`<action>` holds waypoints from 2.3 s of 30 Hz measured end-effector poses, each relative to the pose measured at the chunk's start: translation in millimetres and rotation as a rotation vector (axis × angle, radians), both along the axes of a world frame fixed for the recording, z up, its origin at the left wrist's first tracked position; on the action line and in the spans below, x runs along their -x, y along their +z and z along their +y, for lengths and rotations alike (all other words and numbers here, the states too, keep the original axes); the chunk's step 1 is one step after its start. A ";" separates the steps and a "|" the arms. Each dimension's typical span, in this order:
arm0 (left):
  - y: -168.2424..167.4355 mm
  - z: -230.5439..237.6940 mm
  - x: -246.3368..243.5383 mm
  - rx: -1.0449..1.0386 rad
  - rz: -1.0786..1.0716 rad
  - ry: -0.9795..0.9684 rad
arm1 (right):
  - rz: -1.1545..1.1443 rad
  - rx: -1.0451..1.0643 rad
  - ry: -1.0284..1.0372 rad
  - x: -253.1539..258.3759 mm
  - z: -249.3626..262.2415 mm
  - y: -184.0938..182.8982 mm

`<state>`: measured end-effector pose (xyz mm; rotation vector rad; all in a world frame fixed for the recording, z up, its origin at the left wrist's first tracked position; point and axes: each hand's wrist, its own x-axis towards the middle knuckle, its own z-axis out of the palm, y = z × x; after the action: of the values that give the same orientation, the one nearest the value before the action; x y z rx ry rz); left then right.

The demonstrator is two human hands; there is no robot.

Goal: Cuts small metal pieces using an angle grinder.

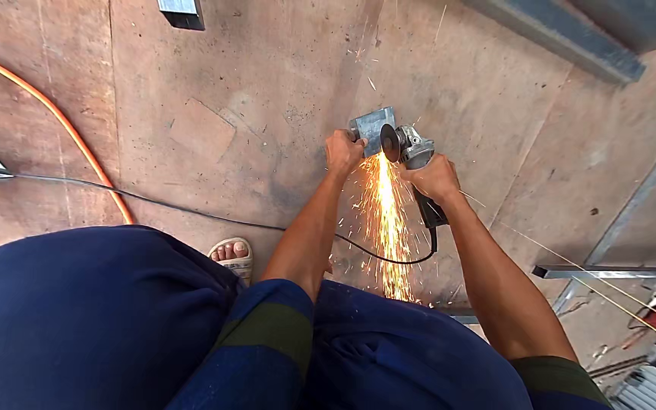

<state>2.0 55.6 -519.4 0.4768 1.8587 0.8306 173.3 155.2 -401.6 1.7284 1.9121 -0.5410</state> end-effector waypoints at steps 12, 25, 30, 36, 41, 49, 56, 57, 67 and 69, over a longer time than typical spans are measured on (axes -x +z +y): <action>-1.0 -0.4 0.1 -0.006 -0.003 -0.001 | -0.014 0.024 -0.014 -6.2 -3.3 -1.9; -2.5 0.4 -0.7 -0.023 0.007 0.003 | -0.005 0.018 -0.027 -0.1 1.7 -2.4; 0.4 0.2 -0.1 -0.014 -0.002 0.000 | 0.002 0.012 -0.017 6.8 6.2 -0.9; 0.6 0.5 0.5 -0.014 -0.017 0.000 | 0.011 0.004 -0.003 14.4 9.1 1.0; -1.2 0.1 -0.7 -0.022 -0.009 0.011 | 0.012 -0.003 -0.004 19.8 11.4 -0.7; -1.7 1.5 -1.0 -0.006 -0.004 0.015 | 0.029 -0.005 -0.001 24.9 13.5 -1.3; -1.5 1.3 0.2 -0.002 -0.007 -0.002 | 0.032 -0.003 0.004 26.1 14.1 -2.1; -2.0 1.2 -0.3 -0.004 -0.012 0.003 | 0.032 -0.003 0.000 25.1 14.1 -2.0; -1.8 0.8 -1.0 -0.007 -0.018 0.015 | 0.029 -0.005 -0.025 17.3 9.1 -1.0; -2.2 1.1 -1.0 -0.010 -0.018 0.022 | 0.022 0.002 -0.019 16.3 8.5 -0.4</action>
<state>3.0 56.6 -521.6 0.4540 1.8474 0.8566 157.0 163.7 -402.0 1.7480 1.9109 -0.5710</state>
